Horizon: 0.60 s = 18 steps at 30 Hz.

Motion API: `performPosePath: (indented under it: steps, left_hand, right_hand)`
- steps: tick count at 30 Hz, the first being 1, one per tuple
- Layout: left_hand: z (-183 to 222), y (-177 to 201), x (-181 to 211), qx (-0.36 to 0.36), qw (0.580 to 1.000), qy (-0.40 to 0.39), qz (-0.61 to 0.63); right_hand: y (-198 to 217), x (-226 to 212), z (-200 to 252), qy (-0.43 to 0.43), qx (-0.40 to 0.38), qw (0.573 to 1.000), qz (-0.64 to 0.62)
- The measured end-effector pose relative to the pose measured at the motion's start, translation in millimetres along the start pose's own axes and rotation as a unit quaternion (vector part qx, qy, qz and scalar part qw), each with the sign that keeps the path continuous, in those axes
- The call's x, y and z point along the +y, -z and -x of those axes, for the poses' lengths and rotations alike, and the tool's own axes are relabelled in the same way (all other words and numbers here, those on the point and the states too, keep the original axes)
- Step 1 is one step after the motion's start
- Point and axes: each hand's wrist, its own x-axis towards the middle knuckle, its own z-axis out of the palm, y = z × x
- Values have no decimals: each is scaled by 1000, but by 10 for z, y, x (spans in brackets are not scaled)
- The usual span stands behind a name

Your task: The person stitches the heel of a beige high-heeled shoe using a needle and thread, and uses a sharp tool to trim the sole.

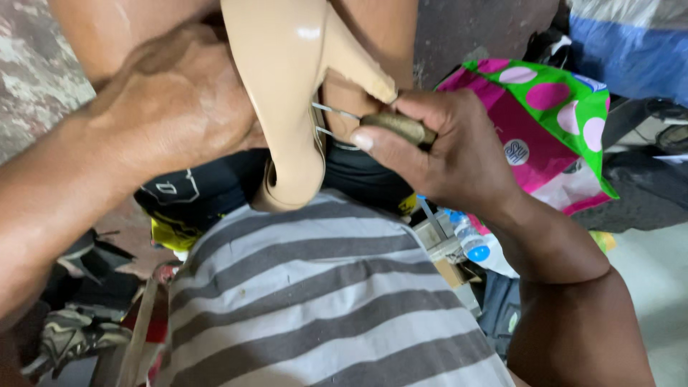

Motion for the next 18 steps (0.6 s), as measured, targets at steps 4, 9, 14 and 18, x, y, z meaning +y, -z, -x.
performPosePath:
  steps: [4, 9, 14, 18]
  left_hand:
    - [27, 61, -17, 15, 1000, 0, -9]
    - [89, 45, 7, 3, 1000, -9, 8]
    - [34, 96, -17, -21, 999, -24, -29]
    - [-13, 88, -35, -42, 998, -30, -47]
  right_hand:
    - [-58, -15, -56, -40, -23, 990, -131]
    - [85, 14, 23, -95, -160, 924, -334]
    - [-10, 115, -49, -111, -169, 896, -395]
    - [-89, 183, 17, -26, -54, 993, -106]
